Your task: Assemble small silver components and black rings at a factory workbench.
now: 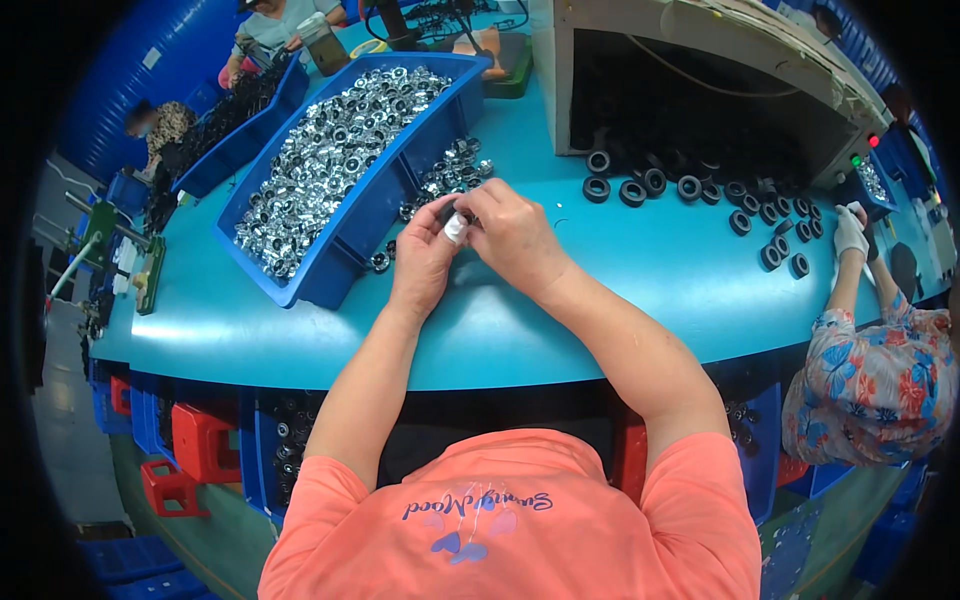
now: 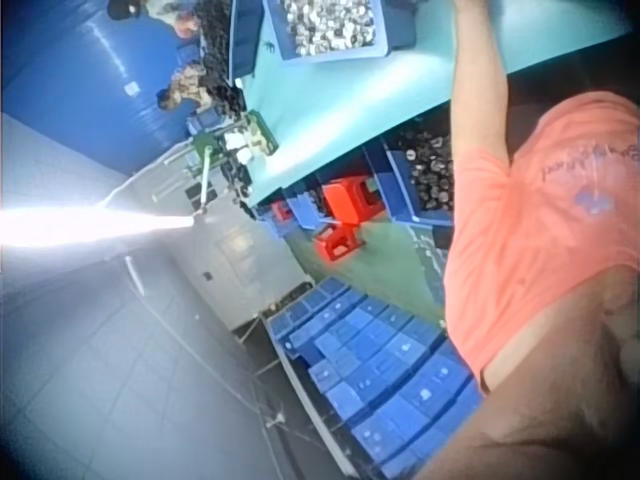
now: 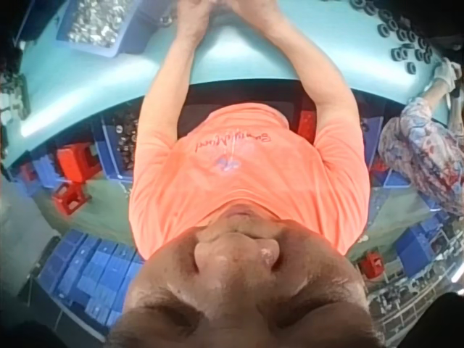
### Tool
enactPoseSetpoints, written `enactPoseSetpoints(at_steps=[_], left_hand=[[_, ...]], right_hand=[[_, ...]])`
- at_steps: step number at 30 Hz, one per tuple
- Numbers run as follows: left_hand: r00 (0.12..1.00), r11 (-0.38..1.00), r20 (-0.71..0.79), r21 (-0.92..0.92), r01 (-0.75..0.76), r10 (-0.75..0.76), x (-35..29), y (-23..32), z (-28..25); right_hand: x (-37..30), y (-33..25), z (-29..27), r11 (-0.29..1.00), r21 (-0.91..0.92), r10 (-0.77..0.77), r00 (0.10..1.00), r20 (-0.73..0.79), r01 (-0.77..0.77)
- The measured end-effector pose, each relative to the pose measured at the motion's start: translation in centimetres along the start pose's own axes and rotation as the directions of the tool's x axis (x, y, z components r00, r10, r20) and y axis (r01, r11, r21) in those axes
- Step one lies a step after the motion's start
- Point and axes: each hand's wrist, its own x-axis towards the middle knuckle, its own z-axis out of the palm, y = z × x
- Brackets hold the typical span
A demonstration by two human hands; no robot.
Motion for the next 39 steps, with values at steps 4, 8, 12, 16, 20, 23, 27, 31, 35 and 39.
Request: enactPoseSetpoints(at_steps=[4, 8, 12, 16, 20, 23, 27, 31, 35, 39], left_hand=[[1.0, 1.0, -0.017, -0.025, 0.016, -0.017, 0.5, -0.1, -0.6], [0.997, 0.99, -0.066, -0.136, 0.039, -0.049, 0.7, 0.2, -1.2], [1.0, 0.998, -0.014, -0.067, -0.003, 0.002, 0.4, 0.4, -1.0], [0.997, 0.997, 0.022, 0.035, -0.072, 0.071, 0.1, 0.8, -0.5], [0.992, 0.988, -0.032, 0.091, -0.122, 0.125, 0.0, 0.8, 0.2], [0.986, 0.983, -0.063, 0.107, -0.15, 0.157, 0.0, 0.8, 0.2], [0.995, 0.994, -0.002, 0.054, -0.095, 0.095, 0.3, 1.1, -0.6], [0.999, 0.999, 0.051, 0.052, -0.004, 0.001, 0.3, 1.0, -0.7], [0.996, 0.991, 0.078, 0.131, 0.019, -0.029, 0.3, 1.2, -0.6], [1.0, 0.977, 0.016, 0.211, 0.006, -0.009, 0.5, 0.9, -0.9]], right_hand=[[0.2, -0.1, -0.2, 0.975, 0.219, 0.03, 0.999, 0.045, -0.04], [0.7, 1.3, -0.6, 0.838, 0.475, 0.245, 0.963, 0.108, -0.267], [0.4, 2.6, -0.6, 0.741, 0.47, 0.315, 0.866, 0.388, -0.48], [0.5, 2.3, -0.5, 0.639, 0.54, 0.352, 0.832, 0.428, -0.548], [-0.3, 1.9, 0.4, 0.622, 0.611, 0.385, 0.871, 0.306, -0.489], [-0.5, 0.9, 0.8, 0.656, 0.615, 0.396, 0.893, 0.212, -0.437], [-0.2, 1.2, 0.9, 0.654, 0.615, 0.383, 0.894, 0.233, -0.441], [0.1, 1.8, 0.7, 0.422, 0.7, 0.449, 0.803, 0.392, -0.577], [0.2, 2.3, 0.3, 0.389, 0.665, 0.481, 0.756, 0.444, -0.638], [-0.2, 2.4, 0.9, 0.276, 0.724, 0.481, 0.743, 0.465, -0.632]])
